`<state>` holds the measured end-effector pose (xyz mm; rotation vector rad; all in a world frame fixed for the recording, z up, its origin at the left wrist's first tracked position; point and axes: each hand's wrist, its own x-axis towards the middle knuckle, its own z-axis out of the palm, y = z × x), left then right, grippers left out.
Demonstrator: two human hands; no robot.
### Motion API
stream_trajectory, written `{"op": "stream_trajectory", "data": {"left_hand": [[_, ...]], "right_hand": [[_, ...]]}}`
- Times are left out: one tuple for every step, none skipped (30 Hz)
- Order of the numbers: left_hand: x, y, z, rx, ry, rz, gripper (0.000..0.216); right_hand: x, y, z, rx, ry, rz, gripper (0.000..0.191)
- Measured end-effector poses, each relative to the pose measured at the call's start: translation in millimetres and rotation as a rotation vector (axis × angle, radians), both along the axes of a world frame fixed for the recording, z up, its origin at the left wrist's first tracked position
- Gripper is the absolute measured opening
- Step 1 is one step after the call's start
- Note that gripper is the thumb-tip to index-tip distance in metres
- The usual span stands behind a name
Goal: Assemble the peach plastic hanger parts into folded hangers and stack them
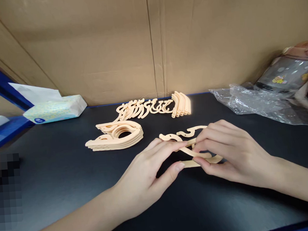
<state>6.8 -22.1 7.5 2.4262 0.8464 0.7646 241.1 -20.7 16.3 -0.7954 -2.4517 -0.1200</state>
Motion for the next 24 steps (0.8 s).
{"op": "stream_trajectory", "data": {"left_hand": [[0.7,-1.1,-0.1,-0.028,-0.031,0.014,0.034],[1.5,-2.1,0.0,-0.063,-0.060,0.029,0.034],[2.2,-2.8,0.1,-0.104,-0.086,0.045,0.033],[2.9,-3.3,0.4,-0.150,-0.113,0.062,0.032],[3.5,-3.4,0.7,-0.203,-0.138,0.078,0.030],[4.0,-3.2,1.0,-0.256,-0.167,0.094,0.028],[4.5,-2.6,1.3,-0.305,-0.201,0.110,0.025],[4.9,-1.8,1.6,-0.345,-0.235,0.127,0.022],[5.1,-0.5,1.9,-0.371,-0.269,0.145,0.018],[5.3,0.9,2.1,-0.384,-0.297,0.166,0.014],[5.4,2.6,2.4,-0.387,-0.318,0.187,0.009],[5.4,4.3,2.7,-0.384,-0.330,0.206,0.005],[5.3,5.9,3.0,-0.384,-0.337,0.216,0.004],[5.2,7.3,3.3,-0.387,-0.343,0.215,0.006],[5.1,8.4,3.5,-0.397,-0.351,0.207,0.008],[4.9,9.2,3.4,-0.412,-0.360,0.196,0.009],[4.7,9.6,3.1,-0.428,-0.371,0.183,0.009],[4.6,9.6,2.5,-0.442,-0.380,0.173,0.009],[4.4,9.4,1.7,-0.450,-0.385,0.169,0.009],[4.1,9.0,0.8,-0.452,-0.385,0.169,0.009],[3.8,8.4,-0.2,-0.457,-0.377,0.168,0.009],[3.5,7.6,-1.0,-0.465,-0.362,0.169,0.009],[3.0,6.8,-1.7,-0.476,-0.343,0.170,0.009],[2.5,6.0,-2.2,-0.487,-0.320,0.169,0.008]], "right_hand": [[-1.2,-1.3,-1.2,0.017,0.006,0.009,0.007],[-1.9,-2.3,-2.2,0.026,0.011,0.020,0.007],[-2.4,-2.9,-3.0,0.025,0.013,0.030,0.006],[-2.8,-3.4,-3.4,0.022,0.009,0.040,0.006],[-3.0,-3.6,-3.6,0.019,0.001,0.051,0.007],[-3.2,-3.8,-3.6,0.019,-0.007,0.062,0.010],[-3.2,-3.8,-3.5,0.020,-0.017,0.067,0.013],[-3.1,-3.7,-3.4,0.020,-0.029,0.067,0.015],[-2.9,-3.5,-3.3,0.017,-0.043,0.064,0.017],[-2.5,-3.1,-3.4,0.011,-0.056,0.062,0.018],[-1.9,-2.7,-3.7,0.000,-0.071,0.059,0.019],[-1.3,-2.3,-4.2,-0.013,-0.091,0.058,0.020],[-0.7,-1.9,-5.0,-0.026,-0.113,0.060,0.021],[-0.2,-1.7,-5.9,-0.042,-0.140,0.064,0.021],[0.2,-1.6,-6.9,-0.057,-0.168,0.067,0.021],[0.4,-1.7,-7.9,-0.077,-0.199,0.070,0.020],[0.4,-1.9,-9.0,-0.099,-0.229,0.073,0.019],[0.2,-2.2,-10.0,-0.119,-0.253,0.074,0.019],[0.0,-2.6,-10.9,-0.132,-0.268,0.074,0.020],[-0.3,-2.9,-11.7,-0.136,-0.279,0.073,0.021],[-0.7,-3.1,-12.3,-0.127,-0.282,0.071,0.021],[-1.0,-3.2,-12.8,-0.103,-0.280,0.069,0.022],[-1.3,-3.4,-13.0,-0.069,-0.275,0.065,0.023],[-1.6,-3.5,-12.9,-0.033,-0.274,0.060,0.024]]}}
